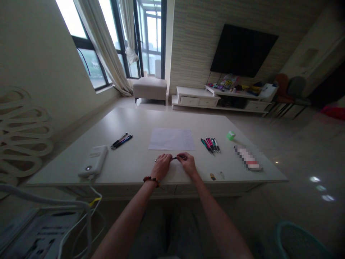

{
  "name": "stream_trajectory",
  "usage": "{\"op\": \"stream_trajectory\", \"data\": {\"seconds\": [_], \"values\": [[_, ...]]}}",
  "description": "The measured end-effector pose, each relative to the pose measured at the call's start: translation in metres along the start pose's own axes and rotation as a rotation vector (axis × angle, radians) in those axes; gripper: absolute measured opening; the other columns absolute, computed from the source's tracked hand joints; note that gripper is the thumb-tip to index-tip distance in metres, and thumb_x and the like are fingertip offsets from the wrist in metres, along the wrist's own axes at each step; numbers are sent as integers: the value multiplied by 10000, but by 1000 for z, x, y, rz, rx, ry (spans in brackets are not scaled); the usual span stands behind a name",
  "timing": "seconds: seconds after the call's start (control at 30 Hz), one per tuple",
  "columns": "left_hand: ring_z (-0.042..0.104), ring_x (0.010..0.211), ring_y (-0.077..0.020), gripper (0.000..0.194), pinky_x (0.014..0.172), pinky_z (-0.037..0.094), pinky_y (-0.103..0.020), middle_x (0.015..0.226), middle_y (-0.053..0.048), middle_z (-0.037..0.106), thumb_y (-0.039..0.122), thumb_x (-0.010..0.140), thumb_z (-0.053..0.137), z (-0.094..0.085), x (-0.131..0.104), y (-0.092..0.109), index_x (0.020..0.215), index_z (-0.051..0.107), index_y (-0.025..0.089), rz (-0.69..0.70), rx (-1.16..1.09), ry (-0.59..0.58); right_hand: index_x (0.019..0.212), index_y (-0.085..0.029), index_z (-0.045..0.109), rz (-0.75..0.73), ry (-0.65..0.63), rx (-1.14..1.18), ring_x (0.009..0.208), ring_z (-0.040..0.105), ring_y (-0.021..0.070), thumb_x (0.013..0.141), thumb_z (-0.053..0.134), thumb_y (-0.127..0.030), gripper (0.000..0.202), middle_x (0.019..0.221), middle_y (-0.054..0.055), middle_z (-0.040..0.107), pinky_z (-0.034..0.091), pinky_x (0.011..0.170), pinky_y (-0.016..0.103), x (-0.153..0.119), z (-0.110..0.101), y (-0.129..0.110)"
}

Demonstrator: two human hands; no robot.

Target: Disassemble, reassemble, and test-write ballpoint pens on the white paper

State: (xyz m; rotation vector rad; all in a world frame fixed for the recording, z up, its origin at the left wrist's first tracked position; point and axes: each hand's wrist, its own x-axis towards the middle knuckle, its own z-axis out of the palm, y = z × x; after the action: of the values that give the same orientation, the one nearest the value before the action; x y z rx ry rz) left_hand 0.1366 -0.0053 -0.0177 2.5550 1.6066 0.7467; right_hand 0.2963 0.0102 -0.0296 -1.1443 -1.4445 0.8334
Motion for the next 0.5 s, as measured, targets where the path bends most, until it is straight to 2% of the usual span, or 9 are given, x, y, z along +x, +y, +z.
{"op": "stream_trajectory", "data": {"seconds": [0.13,0.23,0.3,0.4,0.5], "values": [[513,843,-170,103,752,360,-299,875,-24,599,257,891,418,2,-1,-1,917,493,192,4,-44,6,783,-159,624,80,25,89,572,602,159,581,727,-427,351,647,33,652,469,531,256,1,3,-1],[523,868,-168,158,766,374,-295,921,-34,600,251,874,457,3,-2,-1,1020,479,194,-5,-81,42,697,-154,591,117,16,137,535,601,154,544,749,-431,353,609,32,642,463,497,246,-1,2,-1],[526,868,-168,184,768,380,-296,923,-34,603,246,871,464,3,-2,-1,1048,473,198,6,-90,51,680,-153,594,121,-13,170,542,614,159,555,746,-415,327,609,36,649,476,522,253,-2,1,-1],[526,845,-175,141,751,386,-298,878,-27,606,241,864,476,3,-2,-2,997,490,198,31,-74,41,770,-151,629,107,-50,243,610,647,173,604,720,-369,288,667,49,676,500,597,271,-3,0,-1],[524,848,-178,121,751,386,-302,886,-27,610,244,863,477,2,-2,-3,972,495,196,50,-62,48,795,-146,645,107,-60,268,591,643,168,634,695,-340,256,676,57,682,499,580,271,-3,-1,-1]]}}
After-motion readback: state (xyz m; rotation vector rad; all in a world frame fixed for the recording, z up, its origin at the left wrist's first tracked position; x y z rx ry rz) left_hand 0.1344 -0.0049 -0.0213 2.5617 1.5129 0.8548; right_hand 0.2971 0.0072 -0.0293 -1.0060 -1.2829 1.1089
